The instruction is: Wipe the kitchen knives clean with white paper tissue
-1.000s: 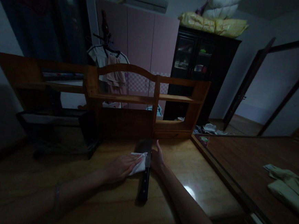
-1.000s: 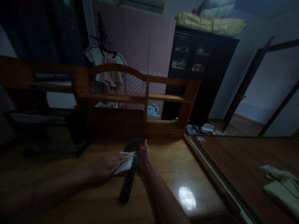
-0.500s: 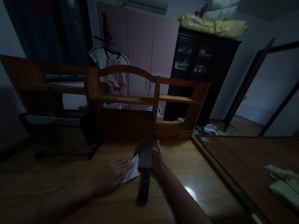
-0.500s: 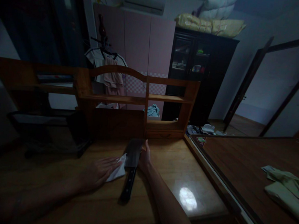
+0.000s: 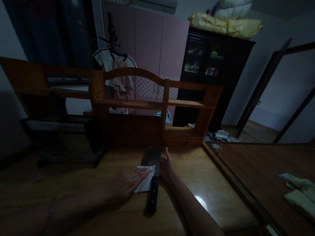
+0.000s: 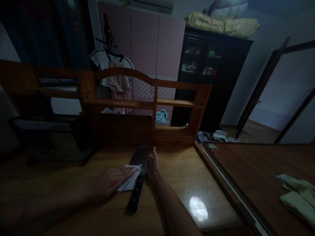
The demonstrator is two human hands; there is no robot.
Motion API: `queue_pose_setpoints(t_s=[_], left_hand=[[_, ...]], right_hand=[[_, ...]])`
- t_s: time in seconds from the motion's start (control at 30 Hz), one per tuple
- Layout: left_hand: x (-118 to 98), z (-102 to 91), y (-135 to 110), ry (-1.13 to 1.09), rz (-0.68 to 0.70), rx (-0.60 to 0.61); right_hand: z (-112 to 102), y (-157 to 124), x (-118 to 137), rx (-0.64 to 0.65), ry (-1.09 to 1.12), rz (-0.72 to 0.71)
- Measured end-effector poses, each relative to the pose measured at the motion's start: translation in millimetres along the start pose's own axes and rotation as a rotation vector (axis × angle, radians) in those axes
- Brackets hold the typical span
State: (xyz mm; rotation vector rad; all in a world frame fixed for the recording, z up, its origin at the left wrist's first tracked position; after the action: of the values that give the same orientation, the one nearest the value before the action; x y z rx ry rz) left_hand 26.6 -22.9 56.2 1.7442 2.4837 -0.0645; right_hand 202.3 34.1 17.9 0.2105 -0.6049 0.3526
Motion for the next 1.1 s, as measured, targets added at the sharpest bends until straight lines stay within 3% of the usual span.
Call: queue_pose_setpoints(t_s=[0.27,0.7,1.1], left_hand=[[-15.5,-13.7,24.2,-0.072,0.091,0.019],[-16.0,-17.0,58.0,-0.079,0.131,0.063],[-25.2,-25.8,47.7,-0.106,0.176,0.126]], right_hand=[[-0.6,-0.7,1.4,0.002,-0.026,0.000],[-2.6,-1.6,4.6,0.044,-0.052,0.081],[2.0,-0.1,6.8,0.104,-0.047,0.019]])
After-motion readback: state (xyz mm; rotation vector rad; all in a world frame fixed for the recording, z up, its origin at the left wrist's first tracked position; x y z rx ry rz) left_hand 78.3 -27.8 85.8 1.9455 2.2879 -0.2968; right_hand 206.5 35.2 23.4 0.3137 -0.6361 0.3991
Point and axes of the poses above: each hand's wrist, its own y-axis towards the middle knuckle, its own z-axis out of the palm, x = y × z, the point moved 4 cm from there along y, towards the middle knuckle, and after that the axes turned 15 degrees about x, right-handed, at the moved point
